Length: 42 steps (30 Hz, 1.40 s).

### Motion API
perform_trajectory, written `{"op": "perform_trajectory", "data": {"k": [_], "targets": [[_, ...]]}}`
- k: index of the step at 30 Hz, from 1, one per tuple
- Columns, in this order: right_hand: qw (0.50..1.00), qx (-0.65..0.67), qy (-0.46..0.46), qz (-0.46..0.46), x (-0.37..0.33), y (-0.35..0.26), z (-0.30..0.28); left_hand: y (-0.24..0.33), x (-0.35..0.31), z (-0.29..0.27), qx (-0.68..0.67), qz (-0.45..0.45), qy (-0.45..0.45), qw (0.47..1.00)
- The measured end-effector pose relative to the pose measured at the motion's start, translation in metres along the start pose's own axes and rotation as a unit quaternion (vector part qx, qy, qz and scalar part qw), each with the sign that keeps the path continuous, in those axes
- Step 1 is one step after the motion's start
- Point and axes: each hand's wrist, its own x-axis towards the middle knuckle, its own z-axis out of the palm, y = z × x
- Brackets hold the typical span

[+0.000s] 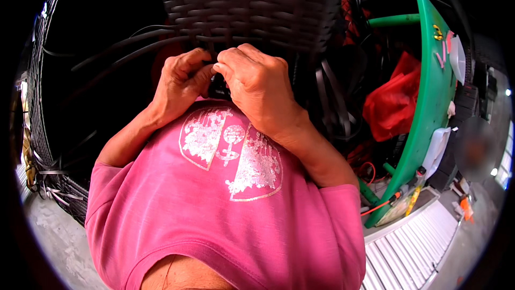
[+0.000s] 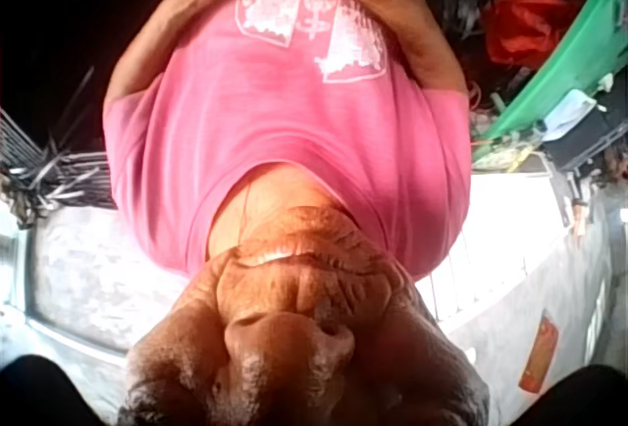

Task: The person weaves a dark plastic rattan-like material through the frame of a chair by hand, pulling long strips through the structure and tucking the ends to secure them.

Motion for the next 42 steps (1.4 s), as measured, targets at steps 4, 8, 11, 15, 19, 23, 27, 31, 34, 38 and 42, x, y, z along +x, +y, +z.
{"op": "perform_trajectory", "data": {"k": [4,8,11,15,19,23,27,31,34,38,42], "targets": [[0.997,0.044,-0.002,0.059,-0.004,-0.005,-0.001,-0.007,-0.005,-0.001,-0.109,-0.015,0.000,0.994],[0.999,0.002,0.017,0.029,-0.004,-0.002,0.004,0.007,0.002,-0.007,-0.074,-0.094,-0.022,0.993],[0.998,-0.053,0.008,-0.022,-0.009,-0.001,0.003,0.013,0.005,-0.016,-0.005,-0.074,-0.027,0.997],[0.989,-0.113,-0.006,-0.092,-0.027,-0.041,-0.027,0.029,0.009,-0.086,0.265,0.057,0.062,0.960],[0.965,-0.228,0.097,-0.083,-0.030,-0.054,-0.112,0.070,-0.043,-0.242,0.378,-0.036,0.478,0.792],[0.961,-0.155,0.184,0.135,-0.041,-0.009,-0.136,0.067,-0.035,-0.257,0.372,0.132,0.543,0.742],[0.990,0.001,0.091,0.108,-0.044,0.002,-0.119,0.085,-0.004,-0.181,0.385,0.177,0.540,0.727],[0.999,-0.023,0.002,-0.031,-0.039,0.020,-0.115,0.101,-0.006,-0.125,0.286,0.345,0.545,0.708],[0.998,0.059,-0.003,-0.029,-0.039,0.022,-0.117,0.110,-0.002,-0.045,0.236,0.395,0.329,0.825],[0.991,0.116,0.047,-0.055,-0.043,0.018,-0.132,0.103,0.016,0.029,0.244,0.394,0.077,0.883],[0.967,0.176,0.054,-0.175,-0.067,0.005,-0.165,0.116,0.023,0.076,0.220,0.408,-0.095,0.881]]}}
